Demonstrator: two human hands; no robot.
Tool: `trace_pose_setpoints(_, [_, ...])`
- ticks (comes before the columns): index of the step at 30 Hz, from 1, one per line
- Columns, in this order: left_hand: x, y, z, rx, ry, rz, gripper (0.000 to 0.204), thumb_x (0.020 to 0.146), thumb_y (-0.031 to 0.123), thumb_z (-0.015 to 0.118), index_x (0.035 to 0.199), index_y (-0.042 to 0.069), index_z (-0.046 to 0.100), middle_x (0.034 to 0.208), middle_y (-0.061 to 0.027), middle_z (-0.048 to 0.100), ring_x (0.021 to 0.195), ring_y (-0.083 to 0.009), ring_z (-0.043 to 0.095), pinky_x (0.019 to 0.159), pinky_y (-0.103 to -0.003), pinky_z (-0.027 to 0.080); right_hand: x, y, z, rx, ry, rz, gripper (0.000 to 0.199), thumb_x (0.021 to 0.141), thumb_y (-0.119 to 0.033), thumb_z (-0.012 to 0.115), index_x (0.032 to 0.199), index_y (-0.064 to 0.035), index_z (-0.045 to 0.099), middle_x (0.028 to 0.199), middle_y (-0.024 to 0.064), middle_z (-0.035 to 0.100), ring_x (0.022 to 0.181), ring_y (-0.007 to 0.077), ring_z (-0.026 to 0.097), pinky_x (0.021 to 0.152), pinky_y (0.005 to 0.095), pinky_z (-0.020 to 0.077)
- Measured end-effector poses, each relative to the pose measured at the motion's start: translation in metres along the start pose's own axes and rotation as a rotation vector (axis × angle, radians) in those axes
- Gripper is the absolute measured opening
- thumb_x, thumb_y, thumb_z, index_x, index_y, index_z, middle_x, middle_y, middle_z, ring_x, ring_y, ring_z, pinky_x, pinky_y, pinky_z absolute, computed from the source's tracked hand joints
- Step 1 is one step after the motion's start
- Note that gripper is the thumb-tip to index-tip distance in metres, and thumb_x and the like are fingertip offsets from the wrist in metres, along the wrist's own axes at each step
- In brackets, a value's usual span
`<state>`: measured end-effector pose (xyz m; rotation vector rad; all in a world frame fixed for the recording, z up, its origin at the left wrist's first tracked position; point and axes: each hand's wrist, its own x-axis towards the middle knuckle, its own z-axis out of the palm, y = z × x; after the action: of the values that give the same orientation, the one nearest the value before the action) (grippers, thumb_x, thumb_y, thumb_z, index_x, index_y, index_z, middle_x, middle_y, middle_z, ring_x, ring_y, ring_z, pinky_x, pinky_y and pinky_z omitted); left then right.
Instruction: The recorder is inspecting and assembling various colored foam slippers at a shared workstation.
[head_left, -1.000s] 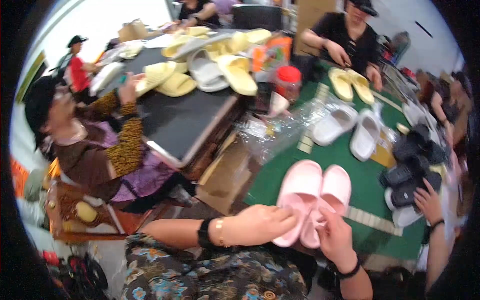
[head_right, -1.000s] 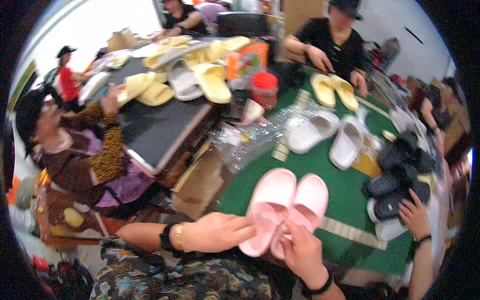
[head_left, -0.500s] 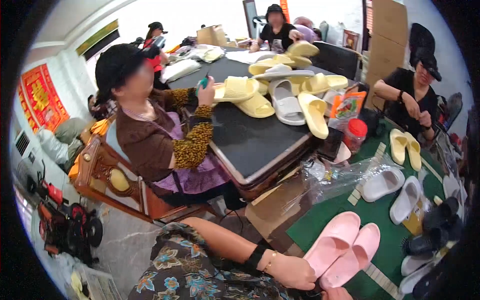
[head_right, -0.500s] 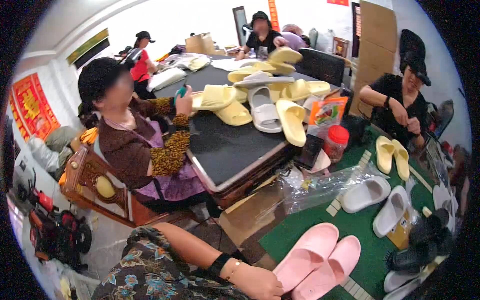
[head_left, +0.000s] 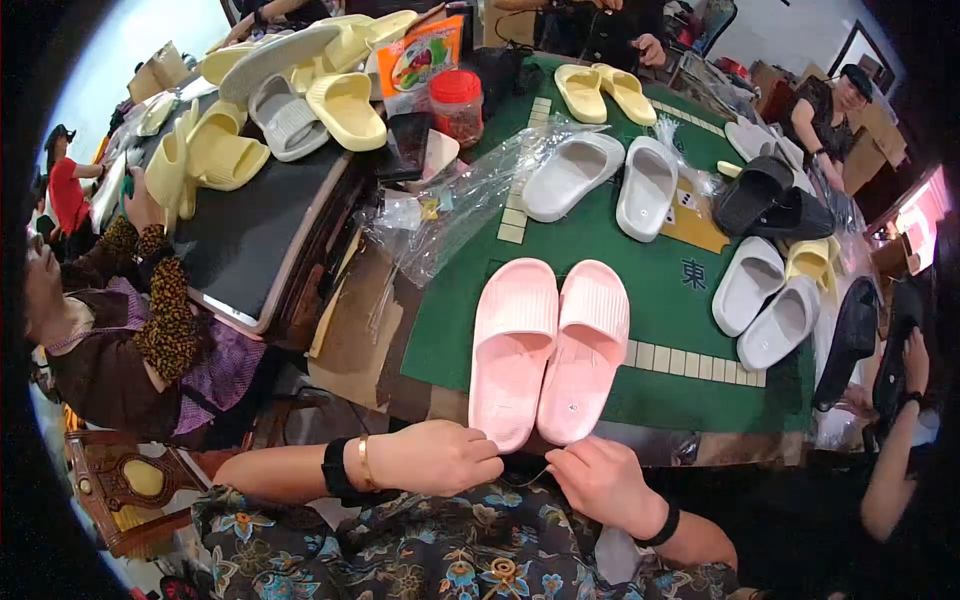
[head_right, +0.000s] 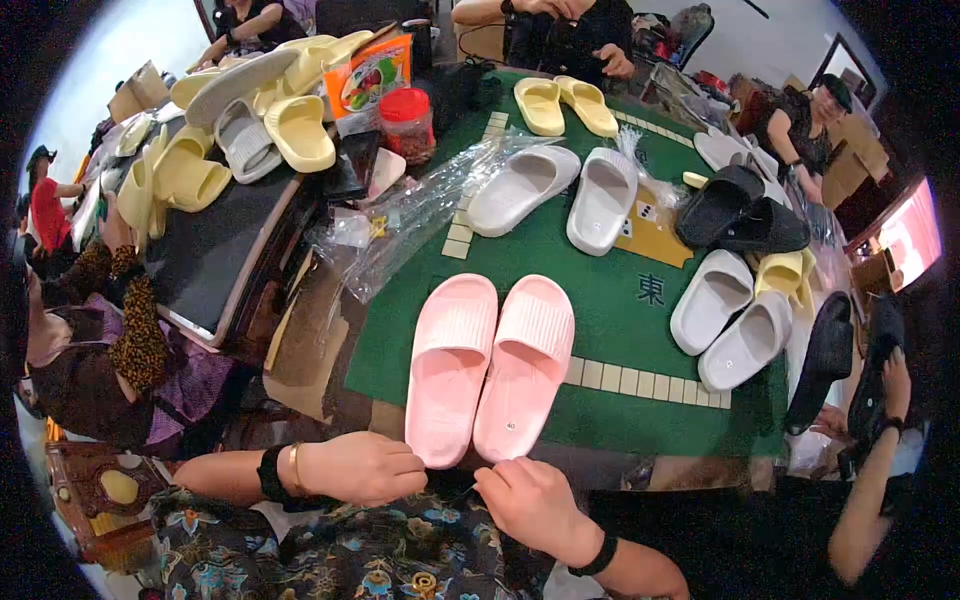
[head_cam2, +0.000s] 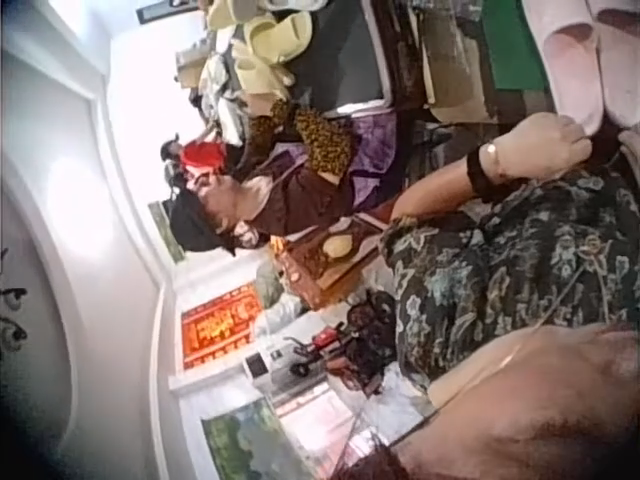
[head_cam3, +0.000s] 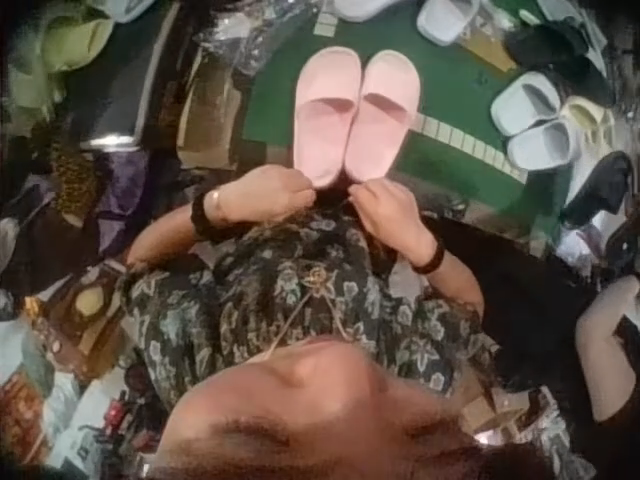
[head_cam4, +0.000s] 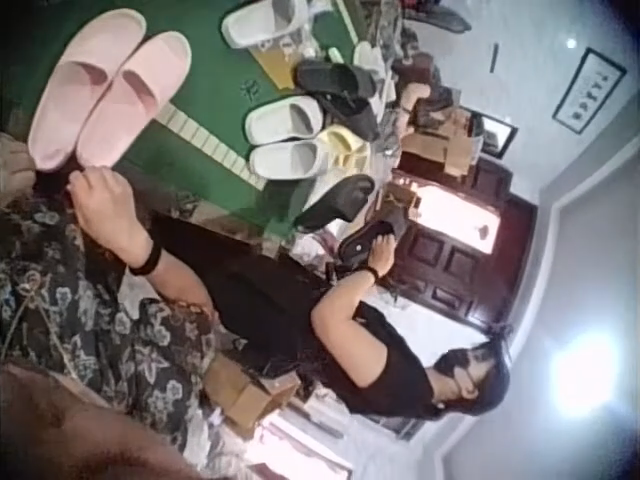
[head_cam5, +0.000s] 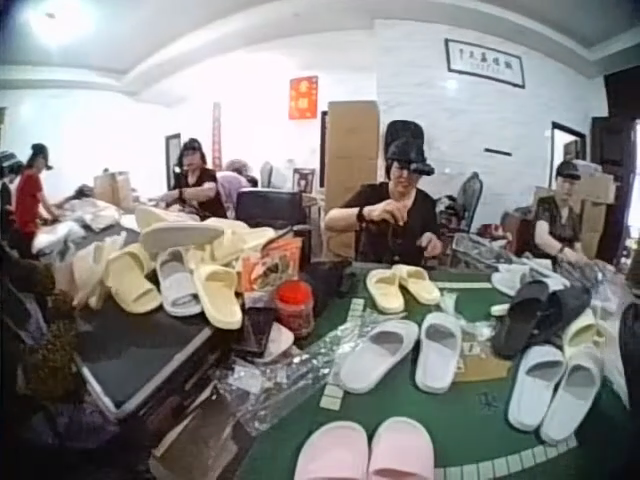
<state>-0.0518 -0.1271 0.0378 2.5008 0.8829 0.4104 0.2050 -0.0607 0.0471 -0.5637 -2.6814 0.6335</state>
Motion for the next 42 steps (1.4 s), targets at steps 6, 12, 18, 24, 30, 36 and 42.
trace_pose_setpoints(6, [0.003,-0.016,0.005,0.092,0.073,-0.037,0.016,0.075,0.015,0.058,0.084,0.004,0.051,0.08,-0.0076,0.053,0.073,-0.0235,0.059,0.063,-0.034,0.051,0.0,0.012,0.011,-0.087,0.023,0.038,0.017,0.076,-0.015,0.07,0.09,-0.0083,0.063,0.074,0.0053,0.055,0.068,0.0229,0.06,0.059,0.0347,0.0495])
trace_pose_setpoints(12, [0.023,-0.049,0.004,0.338,0.204,-0.137,0.015,0.07,0.014,0.061,0.083,0.006,0.057,0.092,-0.006,0.057,0.078,-0.0212,0.059,0.063,-0.031,0.051,0.031,0.041,0.018,-0.214,0.032,0.106,0.021,0.079,-0.014,0.066,0.099,-0.0092,0.063,0.075,0.0069,0.056,0.069,0.0251,0.061,0.06,0.0366,0.0505])
trace_pose_setpoints(18, [0.034,-0.072,0.016,0.529,0.689,-0.404,0.03,0.073,0.01,0.067,0.103,0.006,0.062,0.114,-0.01,0.058,0.093,-0.0261,0.059,0.079,-0.037,0.05,0.05,0.066,0.013,-0.124,0.127,0.379,0.055,0.082,-0.009,0.064,0.134,-0.0066,0.048,0.101,0.0167,0.058,0.091,0.0355,0.061,0.073,0.0408,0.0522])
trace_pose_setpoints(24, [0.01,-0.071,0.047,0.046,0.918,-0.744,0.046,0.079,0.016,0.073,0.119,0.003,0.055,0.118,-0.0179,0.057,0.11,-0.0357,0.055,0.094,-0.045,0.045,0.036,0.075,0.013,0.323,0.236,0.452,0.048,0.086,-0.002,0.056,0.133,-0.007,0.051,0.12,0.0162,0.06,0.099,0.0274,0.063,0.083,0.0325,0.0505])
trace_pose_setpoints(30, [0.01,-0.074,0.054,0.062,0.906,-0.682,0.036,0.085,0.021,0.067,0.114,0.003,0.057,0.111,-0.0141,0.06,0.104,-0.0319,0.057,0.09,-0.041,0.046,0.047,0.063,0.022,0.366,0.265,0.346,0.054,0.079,0.005,0.051,0.133,0.001,0.049,0.131,0.014,0.054,0.105,0.0229,0.059,0.08,0.0288,0.0489])
trace_pose_setpoints(36, [-0.003,-0.062,0.014,-0.352,1.027,-0.748,0.041,0.088,0.019,0.066,0.124,0.005,0.052,0.11,-0.0141,0.061,0.1,-0.0241,0.059,0.085,-0.037,0.049,0.053,0.052,0.011,0.265,0.289,0.138,0.041,0.093,-0.003,0.052,0.133,0.0035,0.049,0.13,0.0196,0.053,0.116,0.0326,0.056,0.091,0.0374,0.0499])
trace_pose_setpoints(42, [-0.095,-0.087,-0.143,-0.658,1.794,-0.243,0.078,0.09,0.008,0.061,0.151,0.012,0.013,0.098,-0.0124,0.06,0.071,-0.0147,0.058,0.066,-0.028,0.051,0.052,0.054,0.011,0.165,0.264,0.176,0.037,0.095,-0.007,0.052,0.132,0.0003,0.052,0.127,0.0195,0.055,0.109,0.0326,0.059,0.089,0.0374,0.0498])
